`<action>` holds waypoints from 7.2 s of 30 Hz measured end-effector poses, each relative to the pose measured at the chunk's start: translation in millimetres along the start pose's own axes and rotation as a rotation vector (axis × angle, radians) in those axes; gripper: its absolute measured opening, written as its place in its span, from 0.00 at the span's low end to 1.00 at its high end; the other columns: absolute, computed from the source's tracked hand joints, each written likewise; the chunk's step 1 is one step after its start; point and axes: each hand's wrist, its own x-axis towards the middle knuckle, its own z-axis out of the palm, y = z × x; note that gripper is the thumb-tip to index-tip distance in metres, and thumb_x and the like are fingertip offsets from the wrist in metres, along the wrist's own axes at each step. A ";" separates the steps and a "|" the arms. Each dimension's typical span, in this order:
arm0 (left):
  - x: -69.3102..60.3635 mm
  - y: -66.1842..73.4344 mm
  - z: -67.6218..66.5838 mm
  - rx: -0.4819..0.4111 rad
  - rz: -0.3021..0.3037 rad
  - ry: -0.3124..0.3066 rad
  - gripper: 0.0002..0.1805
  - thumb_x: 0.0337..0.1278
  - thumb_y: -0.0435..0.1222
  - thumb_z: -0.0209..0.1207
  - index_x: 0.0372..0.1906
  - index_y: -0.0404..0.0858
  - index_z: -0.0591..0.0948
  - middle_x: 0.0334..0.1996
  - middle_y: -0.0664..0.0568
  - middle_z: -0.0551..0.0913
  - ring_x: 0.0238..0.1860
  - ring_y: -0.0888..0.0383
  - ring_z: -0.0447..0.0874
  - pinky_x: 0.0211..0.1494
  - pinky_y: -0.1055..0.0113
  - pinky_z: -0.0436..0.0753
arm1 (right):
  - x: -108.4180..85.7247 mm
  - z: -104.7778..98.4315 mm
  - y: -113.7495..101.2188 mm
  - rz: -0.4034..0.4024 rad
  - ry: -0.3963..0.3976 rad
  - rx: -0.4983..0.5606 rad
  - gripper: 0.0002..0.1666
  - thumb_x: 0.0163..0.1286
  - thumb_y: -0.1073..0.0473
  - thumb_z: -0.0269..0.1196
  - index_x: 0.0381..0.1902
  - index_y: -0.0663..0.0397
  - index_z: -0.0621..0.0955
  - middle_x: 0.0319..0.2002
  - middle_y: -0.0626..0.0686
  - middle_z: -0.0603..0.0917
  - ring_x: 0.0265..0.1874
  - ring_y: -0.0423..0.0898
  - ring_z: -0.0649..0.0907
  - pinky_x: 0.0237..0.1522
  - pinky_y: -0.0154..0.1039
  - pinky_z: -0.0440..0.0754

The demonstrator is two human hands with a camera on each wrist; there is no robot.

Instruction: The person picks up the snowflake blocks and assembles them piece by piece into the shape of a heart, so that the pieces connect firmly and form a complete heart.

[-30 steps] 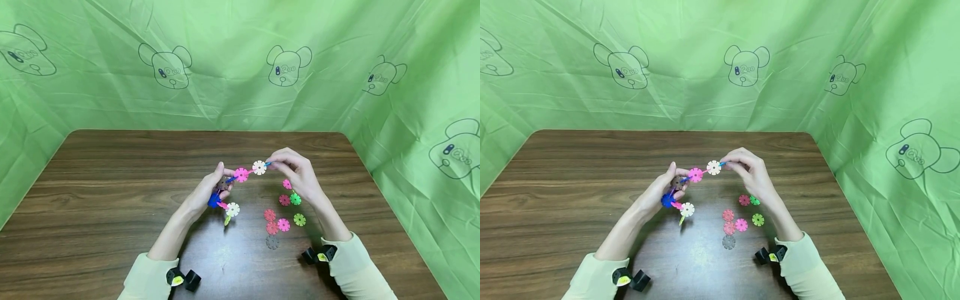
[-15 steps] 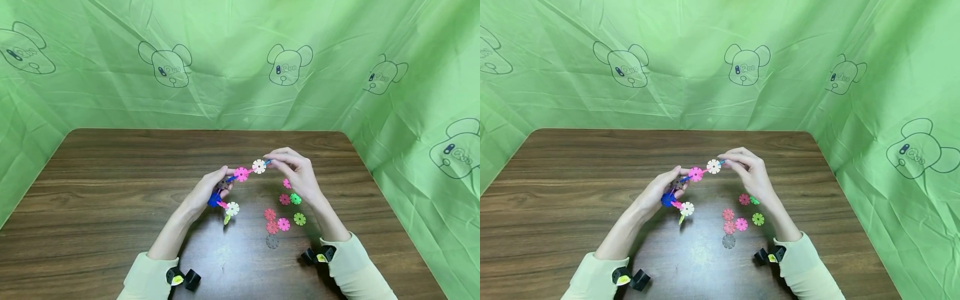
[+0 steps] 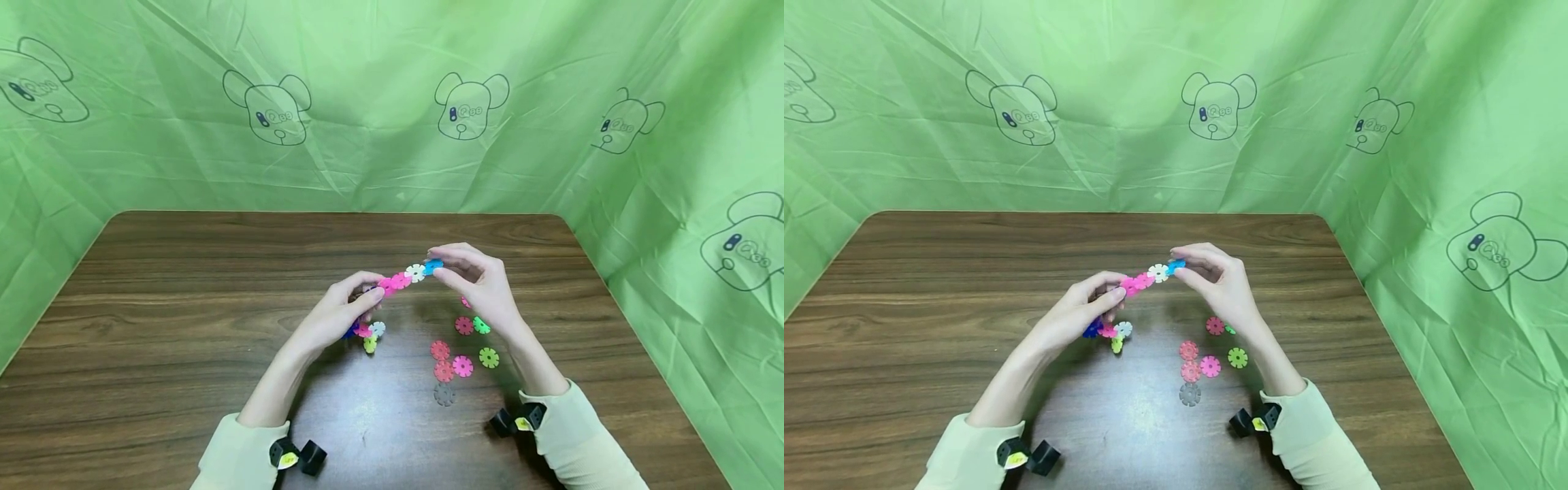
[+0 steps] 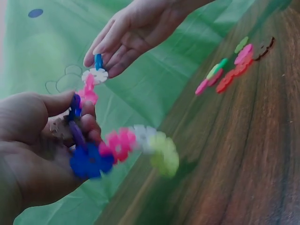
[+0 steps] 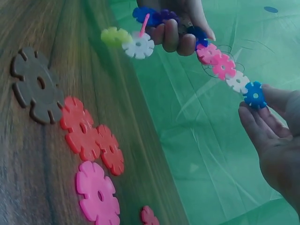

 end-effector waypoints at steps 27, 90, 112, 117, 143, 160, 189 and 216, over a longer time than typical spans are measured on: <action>-4.4 3.9 15.5 0.274 0.126 0.154 0.14 0.73 0.51 0.59 0.51 0.51 0.87 0.33 0.55 0.82 0.21 0.60 0.75 0.31 0.67 0.77 | -7.1 11.9 -6.8 0.040 0.003 0.200 0.14 0.66 0.66 0.71 0.49 0.65 0.87 0.54 0.56 0.89 0.53 0.52 0.90 0.53 0.46 0.88; -3.5 3.7 17.0 -0.095 -0.019 0.082 0.21 0.68 0.50 0.64 0.63 0.54 0.82 0.28 0.56 0.69 0.34 0.59 0.68 0.42 0.65 0.72 | -9.8 30.9 -12.6 0.117 0.141 0.248 0.19 0.68 0.62 0.71 0.55 0.63 0.85 0.54 0.54 0.90 0.53 0.48 0.90 0.59 0.42 0.85; -7.2 2.7 15.8 -0.103 -0.030 0.069 0.25 0.67 0.51 0.64 0.66 0.51 0.81 0.68 0.53 0.80 0.71 0.55 0.76 0.75 0.45 0.72 | -12.2 33.4 -13.8 0.173 0.135 0.229 0.20 0.67 0.59 0.73 0.55 0.59 0.87 0.53 0.53 0.90 0.55 0.47 0.89 0.62 0.40 0.83; -7.6 2.8 16.2 -0.097 -0.008 0.064 0.25 0.68 0.49 0.64 0.67 0.49 0.81 0.68 0.52 0.79 0.72 0.53 0.75 0.75 0.45 0.72 | -12.3 32.3 -13.2 0.162 0.121 0.239 0.20 0.67 0.60 0.72 0.55 0.60 0.86 0.53 0.55 0.90 0.53 0.46 0.90 0.60 0.40 0.84; -4.9 6.1 19.4 -0.343 -0.033 0.032 0.27 0.81 0.54 0.45 0.51 0.36 0.83 0.23 0.57 0.74 0.23 0.63 0.66 0.33 0.72 0.66 | -8.9 22.2 -11.1 0.101 0.054 0.368 0.24 0.79 0.61 0.59 0.65 0.70 0.76 0.59 0.62 0.86 0.50 0.53 0.90 0.59 0.48 0.85; -7.9 6.0 12.9 -0.441 -0.054 0.015 0.35 0.82 0.57 0.37 0.68 0.36 0.77 0.30 0.57 0.81 0.23 0.64 0.69 0.36 0.72 0.69 | -17.0 -11.0 12.8 0.213 -0.124 0.051 0.26 0.77 0.57 0.62 0.68 0.62 0.75 0.55 0.60 0.87 0.52 0.52 0.88 0.53 0.44 0.88; -10.1 7.2 10.0 -0.455 -0.076 -0.014 0.36 0.80 0.60 0.37 0.62 0.34 0.77 0.23 0.57 0.74 0.23 0.63 0.67 0.35 0.71 0.67 | -44.2 -20.1 39.0 0.062 -0.674 -0.494 0.20 0.61 0.61 0.76 0.52 0.46 0.89 0.49 0.45 0.83 0.46 0.43 0.83 0.46 0.36 0.84; -9.5 4.2 11.6 -0.131 -0.037 0.122 0.23 0.67 0.51 0.64 0.65 0.57 0.81 0.44 0.58 0.85 0.48 0.59 0.84 0.54 0.62 0.81 | -34.3 -16.7 26.9 0.080 -0.347 -0.351 0.07 0.65 0.62 0.72 0.40 0.47 0.87 0.35 0.47 0.91 0.33 0.45 0.88 0.36 0.36 0.87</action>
